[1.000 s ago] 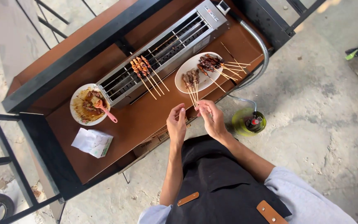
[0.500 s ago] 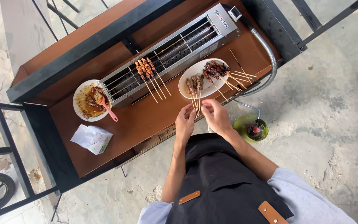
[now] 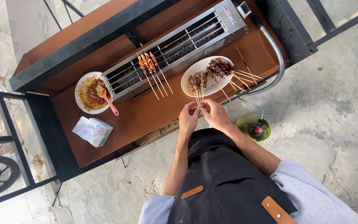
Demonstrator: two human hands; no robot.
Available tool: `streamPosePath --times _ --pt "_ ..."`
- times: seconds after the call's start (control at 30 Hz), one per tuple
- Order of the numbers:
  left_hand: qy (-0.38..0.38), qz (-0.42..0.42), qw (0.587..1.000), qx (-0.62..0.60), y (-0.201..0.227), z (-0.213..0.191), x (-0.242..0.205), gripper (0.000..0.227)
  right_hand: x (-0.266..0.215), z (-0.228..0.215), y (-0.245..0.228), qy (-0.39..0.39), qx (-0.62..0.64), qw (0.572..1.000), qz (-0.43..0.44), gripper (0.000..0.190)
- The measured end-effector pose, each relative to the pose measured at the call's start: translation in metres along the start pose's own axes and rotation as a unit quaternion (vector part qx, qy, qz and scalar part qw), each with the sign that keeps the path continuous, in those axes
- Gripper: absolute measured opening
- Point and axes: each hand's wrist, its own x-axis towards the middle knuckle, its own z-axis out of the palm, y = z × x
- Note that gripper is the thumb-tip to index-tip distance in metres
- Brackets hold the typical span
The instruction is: The person skewers meat onto wooden sticks by hand, grills and marinates the skewers over a burner, and places them onto a food dish. Afterwards, the person disassembles a standing banner from its frame.
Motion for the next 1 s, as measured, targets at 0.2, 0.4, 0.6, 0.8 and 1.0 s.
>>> streamPosePath --times 0.2,0.4,0.6,0.8,1.0 --pt "0.003 -0.021 1.0 0.019 -0.002 0.006 0.005 0.043 0.001 -0.003 0.003 -0.021 0.026 0.999 -0.01 0.032" --pt "-0.022 -0.059 0.996 -0.066 -0.023 0.017 0.018 0.038 0.006 -0.01 0.007 -0.029 0.012 0.999 -0.008 0.03" --pt "-0.037 -0.04 0.997 -0.053 -0.03 0.026 0.02 0.025 0.009 -0.019 0.01 -0.043 0.008 0.999 0.005 0.031" --pt "-0.029 -0.07 0.996 -0.041 -0.012 0.026 0.014 0.024 0.011 -0.027 0.013 -0.061 0.023 0.998 -0.021 0.027" --pt "-0.007 -0.081 0.996 -0.039 -0.004 0.029 0.012 0.023 0.013 -0.035 0.004 -0.072 0.008 0.997 -0.015 0.026"
